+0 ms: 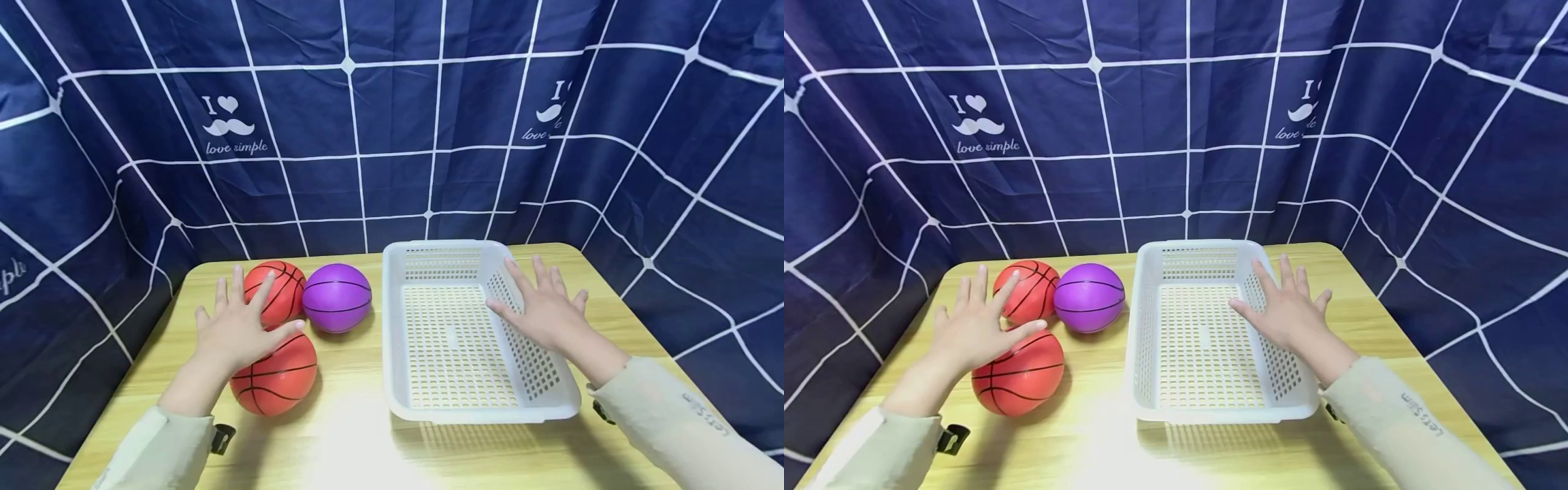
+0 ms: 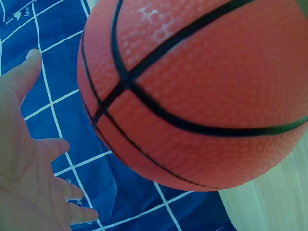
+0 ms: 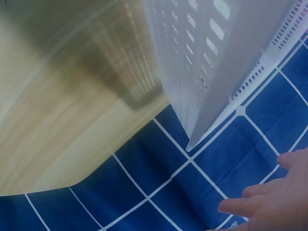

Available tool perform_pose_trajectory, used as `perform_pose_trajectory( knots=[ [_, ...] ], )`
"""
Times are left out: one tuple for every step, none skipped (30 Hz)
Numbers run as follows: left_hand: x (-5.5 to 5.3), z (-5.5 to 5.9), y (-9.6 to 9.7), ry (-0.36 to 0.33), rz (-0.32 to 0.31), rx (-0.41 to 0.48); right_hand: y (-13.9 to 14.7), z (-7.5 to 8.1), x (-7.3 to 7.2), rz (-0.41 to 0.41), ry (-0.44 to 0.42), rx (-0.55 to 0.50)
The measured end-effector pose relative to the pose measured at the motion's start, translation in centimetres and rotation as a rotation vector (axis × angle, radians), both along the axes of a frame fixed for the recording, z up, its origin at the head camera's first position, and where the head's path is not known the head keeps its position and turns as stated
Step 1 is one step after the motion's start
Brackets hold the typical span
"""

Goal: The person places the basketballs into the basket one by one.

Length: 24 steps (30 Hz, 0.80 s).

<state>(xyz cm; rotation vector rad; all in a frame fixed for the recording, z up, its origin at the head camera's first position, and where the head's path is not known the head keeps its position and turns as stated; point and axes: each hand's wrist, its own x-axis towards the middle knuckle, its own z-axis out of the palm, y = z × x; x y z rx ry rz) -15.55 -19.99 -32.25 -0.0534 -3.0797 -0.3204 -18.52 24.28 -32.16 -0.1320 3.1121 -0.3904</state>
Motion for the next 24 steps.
perform_pose_trajectory(
  knots=[
    [0.0,0.1,0.0,0.004,-0.002,0.006,0.1,0.1,-0.1,-0.003,0.001,-0.004],
    [0.0,0.2,-0.1,0.011,-0.004,0.012,0.2,0.1,-0.1,-0.006,0.002,-0.008],
    [-0.1,0.3,-0.1,0.015,-0.005,0.019,0.3,0.2,-0.2,-0.008,0.005,-0.012],
    [-0.1,0.3,-0.2,0.021,-0.007,0.027,0.3,0.2,-0.2,-0.01,0.009,-0.017],
    [-0.1,0.4,-0.3,0.027,-0.01,0.032,0.4,0.3,-0.3,-0.01,0.012,-0.023],
    [-0.1,0.5,-0.4,0.032,-0.011,0.04,0.6,0.3,-0.3,-0.011,0.017,-0.03],
    [-0.1,0.6,-0.5,0.036,-0.014,0.049,0.7,0.3,-0.3,-0.011,0.021,-0.037],
    [-0.1,0.6,-0.6,0.042,-0.016,0.057,0.8,0.4,-0.4,-0.011,0.025,-0.041],
    [-0.1,0.7,-0.7,0.048,-0.018,0.065,1.0,0.4,-0.4,-0.011,0.028,-0.047],
    [-0.1,0.8,-0.9,0.055,-0.019,0.072,1.1,0.4,-0.4,-0.012,0.032,-0.052],
    [-0.1,0.9,-1.0,0.059,-0.021,0.081,1.3,0.5,-0.5,-0.013,0.035,-0.056],
    [0.0,0.9,-1.1,0.062,-0.023,0.09,1.5,0.5,-0.5,-0.015,0.039,-0.06],
    [0.0,1.0,-1.2,0.066,-0.026,0.098,1.6,0.5,-0.6,-0.017,0.044,-0.064],
    [0.0,1.0,-1.3,0.07,-0.028,0.105,1.8,0.6,-0.6,-0.018,0.048,-0.066],
    [0.1,1.0,-1.5,0.072,-0.03,0.113,2.0,0.5,-0.7,-0.02,0.052,-0.071],
    [0.1,1.0,-1.6,0.071,-0.031,0.123,2.2,0.5,-0.7,-0.022,0.058,-0.074],
    [0.1,1.0,-1.7,0.071,-0.032,0.134,2.4,0.5,-0.8,-0.023,0.065,-0.076],
    [0.1,1.0,-1.8,0.072,-0.034,0.144,2.5,0.5,-0.9,-0.026,0.073,-0.078],
    [0.2,1.0,-1.9,0.072,-0.035,0.155,2.7,0.4,-0.9,-0.028,0.083,-0.082],
    [0.2,1.0,-2.1,0.072,-0.037,0.167,2.9,0.3,-1.0,-0.031,0.091,-0.085],
    [0.3,1.0,-2.2,0.073,-0.038,0.18,3.2,0.2,-1.0,-0.032,0.099,-0.093],
    [0.3,1.0,-2.3,0.076,-0.04,0.194,3.4,0.1,-1.1,-0.031,0.107,-0.102],
    [0.4,0.9,-2.4,0.079,-0.042,0.207,3.6,0.0,-1.1,-0.028,0.114,-0.116],
    [0.5,0.9,-2.5,0.085,-0.045,0.222,3.8,0.0,-1.2,-0.024,0.121,-0.134]
  ],
)
